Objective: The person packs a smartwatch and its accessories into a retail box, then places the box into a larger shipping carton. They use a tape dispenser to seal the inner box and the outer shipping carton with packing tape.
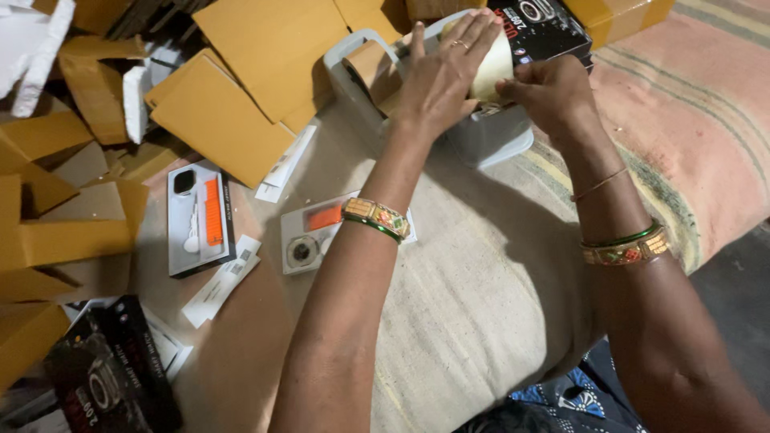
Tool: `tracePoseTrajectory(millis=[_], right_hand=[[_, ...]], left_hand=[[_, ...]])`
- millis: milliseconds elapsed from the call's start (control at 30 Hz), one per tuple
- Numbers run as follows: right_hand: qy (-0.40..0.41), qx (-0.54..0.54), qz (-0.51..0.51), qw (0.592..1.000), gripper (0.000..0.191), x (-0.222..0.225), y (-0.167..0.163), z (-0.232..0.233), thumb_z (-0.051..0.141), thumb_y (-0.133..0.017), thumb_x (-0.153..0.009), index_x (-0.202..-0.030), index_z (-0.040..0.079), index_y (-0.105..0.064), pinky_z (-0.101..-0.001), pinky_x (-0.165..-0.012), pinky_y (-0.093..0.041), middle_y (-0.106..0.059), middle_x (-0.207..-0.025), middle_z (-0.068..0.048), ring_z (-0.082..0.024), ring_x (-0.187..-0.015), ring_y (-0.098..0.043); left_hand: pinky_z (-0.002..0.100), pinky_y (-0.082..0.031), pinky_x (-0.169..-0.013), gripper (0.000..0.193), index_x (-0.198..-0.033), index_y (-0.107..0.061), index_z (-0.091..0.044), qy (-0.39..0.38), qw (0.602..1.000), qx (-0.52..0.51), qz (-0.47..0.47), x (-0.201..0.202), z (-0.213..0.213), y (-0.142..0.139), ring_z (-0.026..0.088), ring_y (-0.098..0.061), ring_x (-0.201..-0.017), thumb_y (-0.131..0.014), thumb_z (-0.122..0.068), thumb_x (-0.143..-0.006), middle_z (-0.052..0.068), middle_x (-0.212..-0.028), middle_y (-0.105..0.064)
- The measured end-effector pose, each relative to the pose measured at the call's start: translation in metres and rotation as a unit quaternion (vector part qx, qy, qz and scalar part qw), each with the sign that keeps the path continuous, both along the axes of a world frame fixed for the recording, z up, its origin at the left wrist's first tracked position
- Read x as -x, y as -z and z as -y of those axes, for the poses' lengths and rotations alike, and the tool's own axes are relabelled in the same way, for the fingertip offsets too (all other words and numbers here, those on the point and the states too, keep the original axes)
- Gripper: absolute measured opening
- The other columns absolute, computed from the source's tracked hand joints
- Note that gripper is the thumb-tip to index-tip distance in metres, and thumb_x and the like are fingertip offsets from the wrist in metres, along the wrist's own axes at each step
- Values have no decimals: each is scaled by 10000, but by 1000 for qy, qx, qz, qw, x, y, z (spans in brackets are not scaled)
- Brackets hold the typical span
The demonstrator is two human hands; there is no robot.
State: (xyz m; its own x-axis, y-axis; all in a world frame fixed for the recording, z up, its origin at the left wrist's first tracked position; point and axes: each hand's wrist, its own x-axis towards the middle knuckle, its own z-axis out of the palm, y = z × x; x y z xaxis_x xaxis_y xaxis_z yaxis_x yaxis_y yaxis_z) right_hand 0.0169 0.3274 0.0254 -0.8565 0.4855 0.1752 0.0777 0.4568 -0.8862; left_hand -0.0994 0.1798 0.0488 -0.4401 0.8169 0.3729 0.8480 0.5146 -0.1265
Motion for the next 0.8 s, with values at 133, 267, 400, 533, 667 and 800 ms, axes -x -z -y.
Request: tracePoseTrajectory(millis=[133,267,400,533,667,800], right_hand=[[14,0,-29,999,169,-14,-12,16,163,-762,-989,-909,19,-729,-260,-470,-441,-670,-771,-64,-81,-558,-539],[21,1,-72,997,174,-56,-18,16,147,-703,-1047,-913,37,-720,-216,-566,-535,-677,-831,-38,-68,-670,-616],[22,91,-24,995,251,-78,5,32,158,-654,-1090,-897,-2,-660,-275,-532,-416,-637,-801,-144,-170,-632,-507],[-31,210,-80,974,167,-91,15,39,129,-630,-1056,-913,41,-627,-220,-705,-585,-737,-892,-113,-116,-782,-705],[-42,241,-100,965,135,-104,16,41,104,-668,-1018,-909,46,-613,-263,-741,-610,-734,-895,-115,-143,-830,-746],[-20,204,-66,977,112,-107,28,42,79,-737,-995,-953,16,-655,-271,-674,-576,-730,-876,-124,-148,-746,-694]], left_hand=[[652,-234,-1212,897,-1518,-400,-334,-2,999,-34,-15,6,3,14,111,-367,-1459,-859,-237,-754,-106,-1590,-373],[670,-203,-1249,463,-1325,-623,-407,72,989,-115,-51,1,3,30,51,-426,-1420,-767,-231,-922,-164,-1458,-559],[660,-234,-1234,306,-1224,-701,-402,99,985,-113,-84,-6,8,38,12,-465,-1383,-628,-167,-1044,-188,-1378,-622],[648,-294,-1198,339,-1217,-698,-405,93,982,-100,-130,-14,15,40,17,-476,-1378,-579,-173,-1000,-227,-1379,-617],[669,-316,-1144,363,-1253,-692,-422,97,977,-125,-145,-6,14,37,45,-437,-1382,-584,-169,-1016,-169,-1426,-602],[697,-263,-1167,293,-1250,-704,-394,137,977,-108,-123,1,12,44,19,-402,-1408,-579,-221,-1049,-183,-1438,-587]])
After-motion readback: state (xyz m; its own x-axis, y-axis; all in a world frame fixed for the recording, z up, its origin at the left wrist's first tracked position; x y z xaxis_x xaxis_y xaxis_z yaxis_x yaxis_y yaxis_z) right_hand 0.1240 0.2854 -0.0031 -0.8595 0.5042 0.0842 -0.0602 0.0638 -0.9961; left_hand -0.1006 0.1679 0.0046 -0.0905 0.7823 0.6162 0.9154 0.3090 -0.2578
